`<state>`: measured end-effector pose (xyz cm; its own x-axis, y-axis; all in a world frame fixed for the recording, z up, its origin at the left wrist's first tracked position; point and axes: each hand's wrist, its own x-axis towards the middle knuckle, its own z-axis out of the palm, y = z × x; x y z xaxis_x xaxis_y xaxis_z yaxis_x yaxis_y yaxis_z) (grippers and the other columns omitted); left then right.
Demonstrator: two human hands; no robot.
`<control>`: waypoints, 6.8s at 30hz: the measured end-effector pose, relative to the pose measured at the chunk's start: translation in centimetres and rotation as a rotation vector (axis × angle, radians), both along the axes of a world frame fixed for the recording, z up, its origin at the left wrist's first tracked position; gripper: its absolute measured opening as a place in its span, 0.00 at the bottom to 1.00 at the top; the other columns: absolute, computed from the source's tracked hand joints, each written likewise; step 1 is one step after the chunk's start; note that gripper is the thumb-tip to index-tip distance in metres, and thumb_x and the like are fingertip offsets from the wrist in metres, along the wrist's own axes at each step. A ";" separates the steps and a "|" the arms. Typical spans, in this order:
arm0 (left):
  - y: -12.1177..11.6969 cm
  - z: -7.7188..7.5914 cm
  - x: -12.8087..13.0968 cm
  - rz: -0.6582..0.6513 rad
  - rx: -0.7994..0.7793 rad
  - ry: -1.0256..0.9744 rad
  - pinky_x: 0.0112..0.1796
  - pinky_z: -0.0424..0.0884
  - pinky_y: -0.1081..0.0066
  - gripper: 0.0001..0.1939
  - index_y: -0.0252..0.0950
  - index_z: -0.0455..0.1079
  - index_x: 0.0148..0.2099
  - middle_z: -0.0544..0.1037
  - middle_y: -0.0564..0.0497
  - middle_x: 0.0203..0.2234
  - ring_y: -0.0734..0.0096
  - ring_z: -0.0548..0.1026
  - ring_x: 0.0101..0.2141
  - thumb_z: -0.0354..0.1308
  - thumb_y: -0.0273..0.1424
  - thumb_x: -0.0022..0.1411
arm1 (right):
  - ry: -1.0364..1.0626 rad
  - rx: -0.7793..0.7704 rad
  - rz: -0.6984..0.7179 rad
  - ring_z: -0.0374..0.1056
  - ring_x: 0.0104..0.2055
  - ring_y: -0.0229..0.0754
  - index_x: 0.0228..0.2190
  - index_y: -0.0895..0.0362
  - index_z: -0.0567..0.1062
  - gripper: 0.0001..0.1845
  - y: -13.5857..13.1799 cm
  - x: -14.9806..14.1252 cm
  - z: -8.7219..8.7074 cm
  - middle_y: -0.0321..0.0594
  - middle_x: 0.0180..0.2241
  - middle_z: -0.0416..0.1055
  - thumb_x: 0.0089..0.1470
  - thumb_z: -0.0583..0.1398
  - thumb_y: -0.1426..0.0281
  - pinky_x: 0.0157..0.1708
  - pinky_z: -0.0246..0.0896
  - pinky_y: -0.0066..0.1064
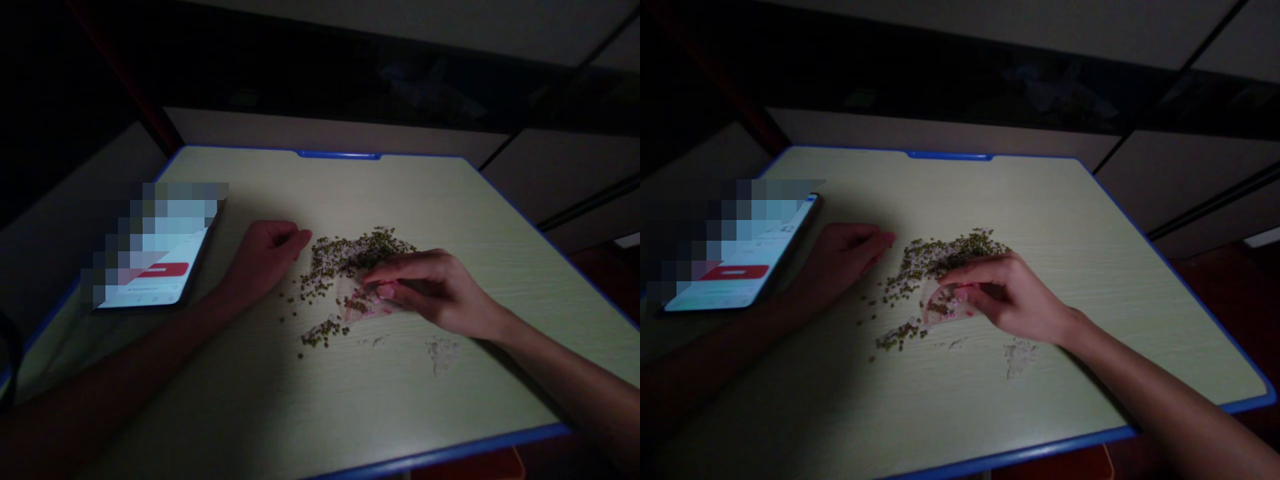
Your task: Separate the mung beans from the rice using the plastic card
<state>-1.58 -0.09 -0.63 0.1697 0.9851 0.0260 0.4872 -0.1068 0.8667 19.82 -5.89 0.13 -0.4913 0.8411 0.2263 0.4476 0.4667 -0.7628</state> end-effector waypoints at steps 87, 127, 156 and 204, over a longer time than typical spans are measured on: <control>0.3 0.0 0.0 -0.025 0.092 0.003 0.17 0.50 0.74 0.16 0.36 0.56 0.14 0.56 0.58 0.06 0.79 0.54 0.13 0.52 0.33 0.50 | 0.235 -0.285 -0.965 0.73 0.25 0.43 0.25 0.56 0.77 0.10 -7.9 7.8 -0.4 0.38 0.22 0.77 0.33 0.68 0.68 0.24 0.69 0.33; 1.0 -0.8 -0.1 -0.115 0.130 -0.110 0.18 0.49 0.76 0.15 0.35 0.58 0.14 0.56 0.58 0.07 0.81 0.54 0.13 0.52 0.35 0.48 | 0.260 -0.388 -0.249 0.63 0.25 0.34 0.33 0.61 0.78 0.12 -5.1 -3.4 -1.4 0.38 0.25 0.72 0.43 0.61 0.73 0.27 0.60 0.29; 1.2 -1.2 -0.4 -0.124 0.127 -0.044 0.19 0.49 0.76 0.17 0.35 0.56 0.14 0.55 0.59 0.07 0.80 0.54 0.13 0.50 0.37 0.50 | 0.408 -0.347 -0.280 0.61 0.23 0.30 0.33 0.56 0.79 0.10 -3.3 -0.8 0.4 0.33 0.25 0.73 0.43 0.63 0.74 0.20 0.53 0.23; 0.2 -0.3 0.0 -0.021 0.006 -0.012 0.20 0.49 0.76 0.17 0.35 0.55 0.14 0.53 0.58 0.08 0.82 0.52 0.15 0.51 0.34 0.50 | 0.173 -0.297 -0.288 0.70 0.24 0.38 0.31 0.57 0.79 0.11 -1.4 -0.7 -0.4 0.40 0.26 0.77 0.43 0.60 0.75 0.20 0.64 0.26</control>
